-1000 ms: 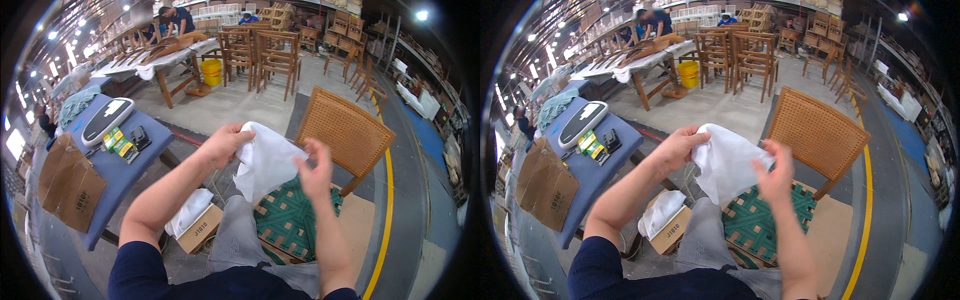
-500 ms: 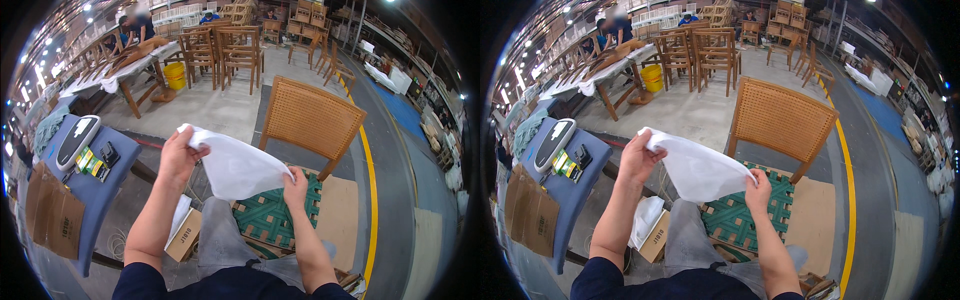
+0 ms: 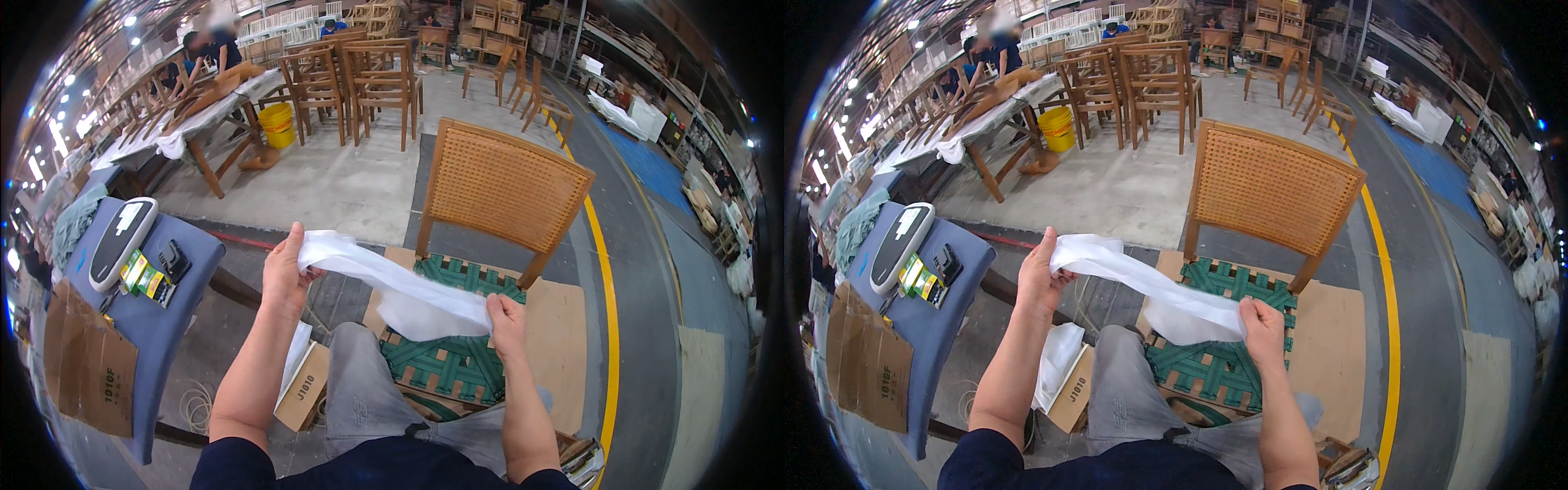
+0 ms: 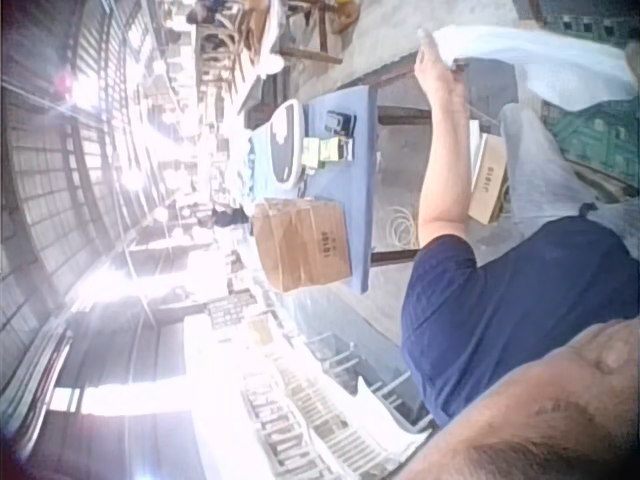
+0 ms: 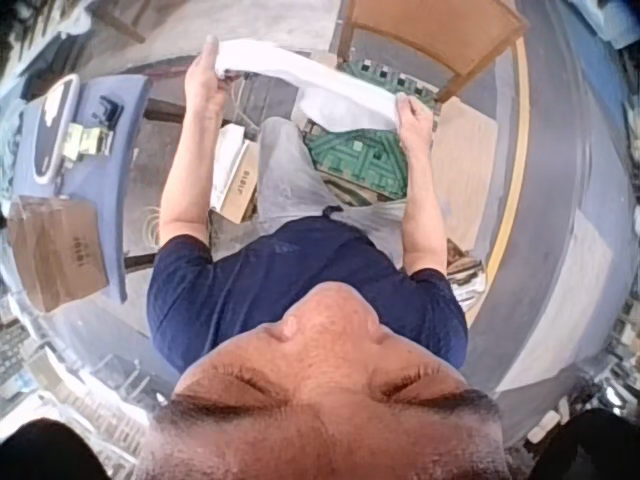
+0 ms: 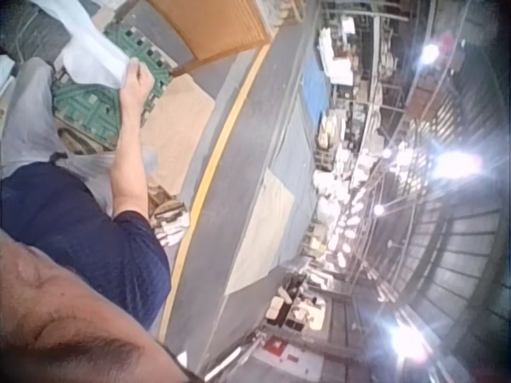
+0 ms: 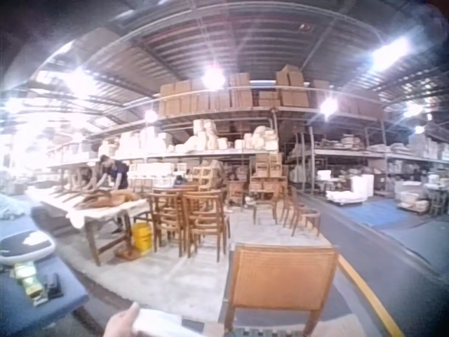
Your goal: The person weaves green webbing across a wooden chair seat, staples it with a pneumatic stapler, then covers the woven base with a white fabric sheet and staples it in place. The person moves the chair, retrieves materials, and continues attaching the webbing and fabric to the seat frame.
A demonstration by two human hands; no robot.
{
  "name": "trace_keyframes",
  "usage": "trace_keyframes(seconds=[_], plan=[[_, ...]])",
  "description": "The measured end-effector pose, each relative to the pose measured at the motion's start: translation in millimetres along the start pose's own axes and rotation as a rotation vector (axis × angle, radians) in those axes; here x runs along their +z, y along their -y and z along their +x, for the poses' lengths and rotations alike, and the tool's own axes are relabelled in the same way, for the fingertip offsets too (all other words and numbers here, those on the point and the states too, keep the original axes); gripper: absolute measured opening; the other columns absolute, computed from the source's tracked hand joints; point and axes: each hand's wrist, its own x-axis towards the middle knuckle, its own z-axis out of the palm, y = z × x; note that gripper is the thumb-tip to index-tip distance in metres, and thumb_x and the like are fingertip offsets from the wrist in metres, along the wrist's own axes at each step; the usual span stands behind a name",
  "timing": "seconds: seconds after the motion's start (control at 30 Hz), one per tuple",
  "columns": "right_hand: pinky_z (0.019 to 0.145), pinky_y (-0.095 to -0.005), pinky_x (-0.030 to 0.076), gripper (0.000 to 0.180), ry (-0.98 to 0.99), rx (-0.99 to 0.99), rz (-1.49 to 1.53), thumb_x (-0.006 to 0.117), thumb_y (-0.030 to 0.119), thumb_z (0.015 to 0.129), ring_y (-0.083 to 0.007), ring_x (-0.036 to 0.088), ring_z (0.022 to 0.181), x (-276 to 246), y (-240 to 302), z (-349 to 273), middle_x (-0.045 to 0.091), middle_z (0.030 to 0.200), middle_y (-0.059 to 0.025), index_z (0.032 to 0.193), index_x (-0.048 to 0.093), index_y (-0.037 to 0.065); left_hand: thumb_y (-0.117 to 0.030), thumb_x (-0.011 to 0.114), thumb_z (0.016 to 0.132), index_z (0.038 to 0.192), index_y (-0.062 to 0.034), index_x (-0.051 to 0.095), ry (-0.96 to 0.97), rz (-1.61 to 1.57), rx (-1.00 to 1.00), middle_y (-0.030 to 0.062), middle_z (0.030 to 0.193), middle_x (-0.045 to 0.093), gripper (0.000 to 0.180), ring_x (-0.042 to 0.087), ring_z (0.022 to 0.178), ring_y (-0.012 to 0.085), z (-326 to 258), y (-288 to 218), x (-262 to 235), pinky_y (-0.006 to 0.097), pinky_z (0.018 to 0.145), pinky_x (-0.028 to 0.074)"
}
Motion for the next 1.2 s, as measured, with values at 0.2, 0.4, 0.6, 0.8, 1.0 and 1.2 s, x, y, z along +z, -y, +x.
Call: trace_keyframes(seconds=[0.2,0.4,0.6,0.8,1.0,1.2], plan=[[0.078,-0.0286,0.054,0.014,0.002,0.279,0.462,0.066,0.019,0.107,-0.0122,0.067,0.084,-6.7,-25.3,-23.5,0.074,0.097,-0.0024,0.102,0.069,0.007,-0.05,0.072,0.101,0.111,-0.0019,0.07,-0.064,0.088,-0.103,0.0042,0.093,0.074,0.049,0.069,0.075,0.0131,-6.9,41.5,-3.7,0.03,0.064,0.053],[0.091,-0.0433,0.056,0.015,-0.217,0.332,0.84,0.059,0.022,0.11,-0.0231,0.07,0.102,2.8,-92.9,-29.6,0.075,0.113,-0.0092,0.108,0.065,0.008,-0.032,0.085,0.091,0.101,0.0016,0.075,0.227,0.528,-0.349,0.0073,0.093,0.076,0.036,0.07,0.085,0.0154,-47.8,124.5,-90.0,0.031,0.075,0.056],[0.105,-0.0474,0.056,0.031,-0.397,0.41,0.776,0.054,0.025,0.108,-0.0323,0.068,0.12,-85.3,-159.8,-7.4,0.071,0.128,-0.0175,0.127,0.064,0.002,-0.021,0.082,0.087,0.086,-0.0064,0.074,0.312,0.736,-0.493,0.0006,0.077,0.067,0.016,0.064,0.073,0.0118,-69.5,178.5,-173.2,0.03,0.067,0.055],[0.105,-0.0498,0.057,0.039,-0.742,0.595,0.494,0.05,0.022,0.106,-0.0367,0.067,0.122,-133.0,-152.8,-20.2,0.068,0.134,-0.0208,0.135,0.06,-0.003,-0.015,0.068,0.094,0.107,-0.0066,0.068,-0.602,0.288,-0.947,0.009,0.077,0.066,0.015,0.059,0.054,0.0196,-139.7,178.8,-384.7,0.042,0.058,0.057],[0.106,-0.0551,0.057,0.042,-0.821,0.688,0.304,0.046,0.03,0.11,-0.0378,0.065,0.129,-139.3,-154.6,-17.8,0.069,0.136,-0.0192,0.136,0.062,0.0,-0.011,0.044,0.104,0.116,-0.0092,0.068,-1.395,0.074,-0.335,0.0147,0.106,0.072,0.027,0.066,0.079,0.0283,-131.6,163.3,-476.2,0.05,0.077,0.058],[0.104,-0.0487,0.057,0.046,-0.792,0.679,0.052,0.044,0.033,0.114,-0.0336,0.066,0.127,-78.0,-160.7,-27.9,0.066,0.141,-0.0154,0.145,0.058,0.003,-0.027,0.066,0.09,0.139,-0.0152,0.066,-0.398,1.166,-0.476,0.0182,0.136,0.07,0.051,0.065,0.128,0.0363,1.5,284.2,-444.3,0.043,0.111,0.05]])
